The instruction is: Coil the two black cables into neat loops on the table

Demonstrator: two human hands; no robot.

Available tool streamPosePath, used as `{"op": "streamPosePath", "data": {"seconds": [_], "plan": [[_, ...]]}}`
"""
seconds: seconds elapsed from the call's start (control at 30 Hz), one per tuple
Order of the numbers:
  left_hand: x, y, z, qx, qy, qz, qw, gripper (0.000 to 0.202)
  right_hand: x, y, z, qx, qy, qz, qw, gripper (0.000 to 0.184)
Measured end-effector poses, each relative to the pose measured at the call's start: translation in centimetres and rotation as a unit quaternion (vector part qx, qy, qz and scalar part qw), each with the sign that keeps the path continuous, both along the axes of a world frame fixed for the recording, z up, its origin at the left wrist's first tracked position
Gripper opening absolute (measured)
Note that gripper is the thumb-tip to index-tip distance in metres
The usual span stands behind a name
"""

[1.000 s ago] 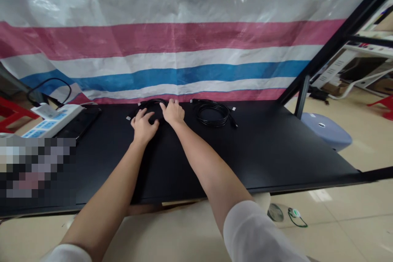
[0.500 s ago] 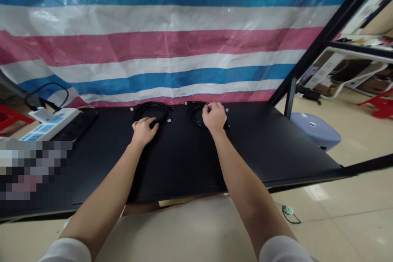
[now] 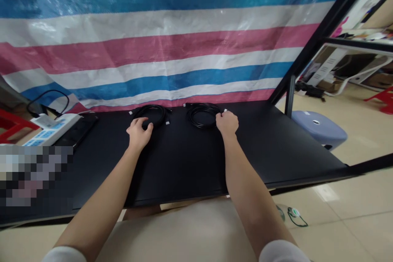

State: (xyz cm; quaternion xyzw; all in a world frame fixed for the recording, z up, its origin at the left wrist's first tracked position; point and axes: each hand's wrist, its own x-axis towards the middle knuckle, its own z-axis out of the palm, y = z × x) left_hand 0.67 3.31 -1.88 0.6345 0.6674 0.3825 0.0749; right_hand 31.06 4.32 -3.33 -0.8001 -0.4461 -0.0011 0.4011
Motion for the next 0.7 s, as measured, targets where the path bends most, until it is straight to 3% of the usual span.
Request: {"op": "streamPosePath", "data": {"seconds": [0.1,0.27,0.4,0.47,0.53,0.6,0.7], "plan": [[0.2,0.1,-0.5,0.036,-0.003,-0.016,0.999,0.028,-0.8,0.0,-0.1,0.069,0.007,-0.019,0.997,0.011],[0.1,0.3,-1.0,0.095,-0.015,-0.077,0.992,0.034,-1.8,0.0,-0.4,0.250,-0.039,0.064,0.965,0.013],[0.7,-0.4,-0.7,0.113,-0.044,-0.222,0.967,0.049,-2.8,-0.2,-0.4,0.328,-0.076,0.117,0.934,0.016],[1.5,-1.0,-0.5,0.089,-0.074,-0.309,0.944,0.053,-3.7,-0.3,-0.2,0.350,-0.101,0.141,0.921,0.017],[2.4,-1.5,-0.4,0.045,-0.117,-0.353,0.927,0.051,-4.7,-0.5,0.0,0.365,-0.120,0.162,0.909,0.020],[3.1,-1.8,-0.3,0.000,-0.167,-0.345,0.924,0.042,-5.5,-0.8,0.3,0.363,-0.123,0.179,0.906,0.022],[3.4,-1.6,-0.1,-0.018,-0.245,-0.269,0.931,0.024,-5.3,-1.2,0.6,0.296,-0.100,0.190,0.931,0.026]]}}
